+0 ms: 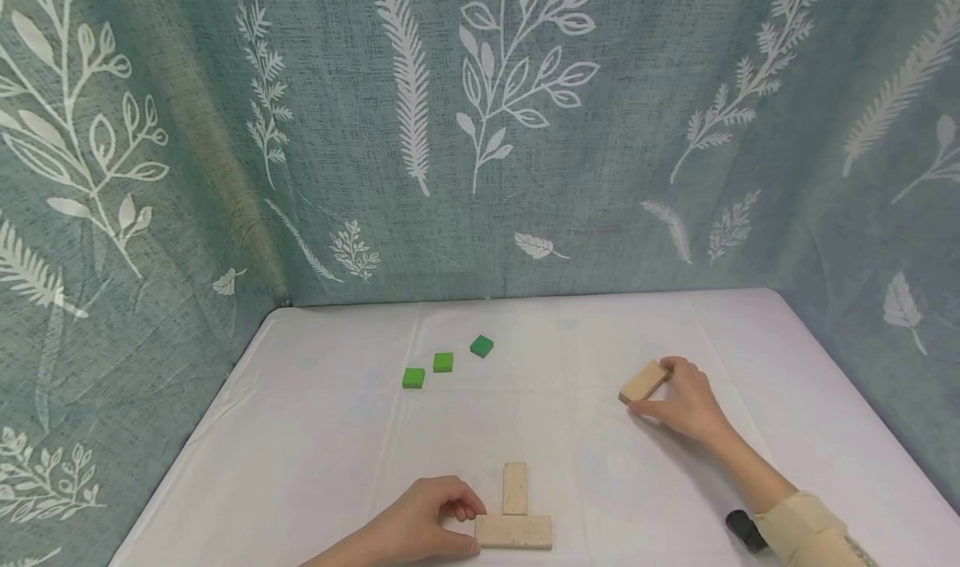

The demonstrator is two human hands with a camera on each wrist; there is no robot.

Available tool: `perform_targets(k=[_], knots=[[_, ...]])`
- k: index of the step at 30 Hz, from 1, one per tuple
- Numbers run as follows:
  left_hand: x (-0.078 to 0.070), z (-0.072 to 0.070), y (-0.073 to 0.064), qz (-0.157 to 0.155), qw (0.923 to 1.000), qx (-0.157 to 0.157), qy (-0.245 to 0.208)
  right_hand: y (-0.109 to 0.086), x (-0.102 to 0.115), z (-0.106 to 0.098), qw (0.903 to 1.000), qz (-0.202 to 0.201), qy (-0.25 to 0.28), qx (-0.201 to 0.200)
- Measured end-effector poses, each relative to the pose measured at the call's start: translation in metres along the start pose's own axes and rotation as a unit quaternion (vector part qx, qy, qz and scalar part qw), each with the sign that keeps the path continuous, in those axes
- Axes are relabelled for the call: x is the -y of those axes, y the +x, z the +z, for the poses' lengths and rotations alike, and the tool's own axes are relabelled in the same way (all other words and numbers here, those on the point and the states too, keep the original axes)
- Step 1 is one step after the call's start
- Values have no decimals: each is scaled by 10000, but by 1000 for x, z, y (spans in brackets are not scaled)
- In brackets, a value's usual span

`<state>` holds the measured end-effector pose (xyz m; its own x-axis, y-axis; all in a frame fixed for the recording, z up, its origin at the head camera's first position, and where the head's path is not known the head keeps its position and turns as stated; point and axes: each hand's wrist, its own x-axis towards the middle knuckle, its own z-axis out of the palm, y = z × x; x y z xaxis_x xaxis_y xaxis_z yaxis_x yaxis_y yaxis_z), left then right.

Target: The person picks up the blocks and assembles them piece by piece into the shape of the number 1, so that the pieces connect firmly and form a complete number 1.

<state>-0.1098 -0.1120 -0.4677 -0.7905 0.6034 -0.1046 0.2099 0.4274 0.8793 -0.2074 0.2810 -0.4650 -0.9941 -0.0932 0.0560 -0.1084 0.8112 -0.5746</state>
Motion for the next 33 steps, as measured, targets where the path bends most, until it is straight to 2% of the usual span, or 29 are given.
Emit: perform_targets(k=[33], knots=[[0,0,0,43,10000,-15,12,-4,27,15,9994,-126,315,-2]])
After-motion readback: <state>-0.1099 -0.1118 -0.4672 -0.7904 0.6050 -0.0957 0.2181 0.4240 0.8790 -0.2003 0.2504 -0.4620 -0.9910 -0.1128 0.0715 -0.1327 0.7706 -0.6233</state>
